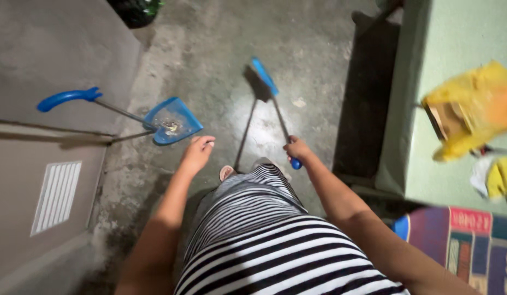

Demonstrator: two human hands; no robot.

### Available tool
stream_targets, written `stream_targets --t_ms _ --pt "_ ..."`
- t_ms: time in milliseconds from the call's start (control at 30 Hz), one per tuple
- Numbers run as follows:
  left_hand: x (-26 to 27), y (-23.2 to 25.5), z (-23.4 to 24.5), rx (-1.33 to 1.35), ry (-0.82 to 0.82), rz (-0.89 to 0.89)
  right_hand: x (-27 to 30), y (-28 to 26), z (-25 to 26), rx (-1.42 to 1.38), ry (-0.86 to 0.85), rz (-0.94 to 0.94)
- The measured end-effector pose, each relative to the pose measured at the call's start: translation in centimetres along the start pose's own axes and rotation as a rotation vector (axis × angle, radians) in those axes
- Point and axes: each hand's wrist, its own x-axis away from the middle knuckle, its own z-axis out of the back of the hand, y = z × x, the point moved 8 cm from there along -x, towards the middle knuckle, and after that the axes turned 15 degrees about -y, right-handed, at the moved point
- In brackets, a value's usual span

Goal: The person sweeps debris from a concrete floor into a dustpan using a small hand broom, then picks up a dark rug and shakes it out.

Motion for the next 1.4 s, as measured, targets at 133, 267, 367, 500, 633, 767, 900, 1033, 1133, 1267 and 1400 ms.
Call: stream_targets --t_ms 133,267,367,500,633,767,900,1033,1133,1267,1400 --pt "0.6 -2.6 4.6 -0.093 0.190 0.037 -5.2 -3.7 -0.5 -0.072 -0.103 -0.068" --pt "0.9 -2.5 11.2 -0.286 0.454 0.049 -8.1 -6.1 -4.9 0.002 -0.356 -0.126" --pt "1.4 -2.5 17.8 -0.268 0.496 0.279 -8.9 -9.0 -6.4 -0.023 -0.502 -0.094" --pt "-1.3 -2.6 26.1 -0.550 0.587 0.594 -12.9 -14.9 -3.6 0.152 -0.373 -0.068" --pt "-3.8 -6.1 29.7 -0.739 0.648 0.686 -21.2 -23.7 -0.7 0.289 -0.350 0.080" --pt "-5.4 -13.5 33.4 -0.869 0.664 0.818 -30.2 -33.7 0.1 0.381 -0.359 0.212" --pt "-4.7 -18.2 33.9 -1.164 0.493 1.114 -37.0 -39.3 -2.7 0.356 -0.436 0.092" --pt "-3.6 -19.6 32.2 -0.795 0.267 1.132 -38.7 -40.3 -9.4 0.678 -0.556 0.088" --pt "-5.1 -15.9 30.0 -0.769 0.209 0.945 -35.6 -38.9 -14.0 0.854 -0.664 0.078" --pt "-6.5 -10.7 28.0 -0.788 0.094 0.937 -28.2 -40.7 -13.6 0.834 -0.785 0.009" --pt "-2.4 -4.6 25.7 -0.560 0.074 1.008 -26.2 -43.3 -14.8 1.002 -0.711 0.075"
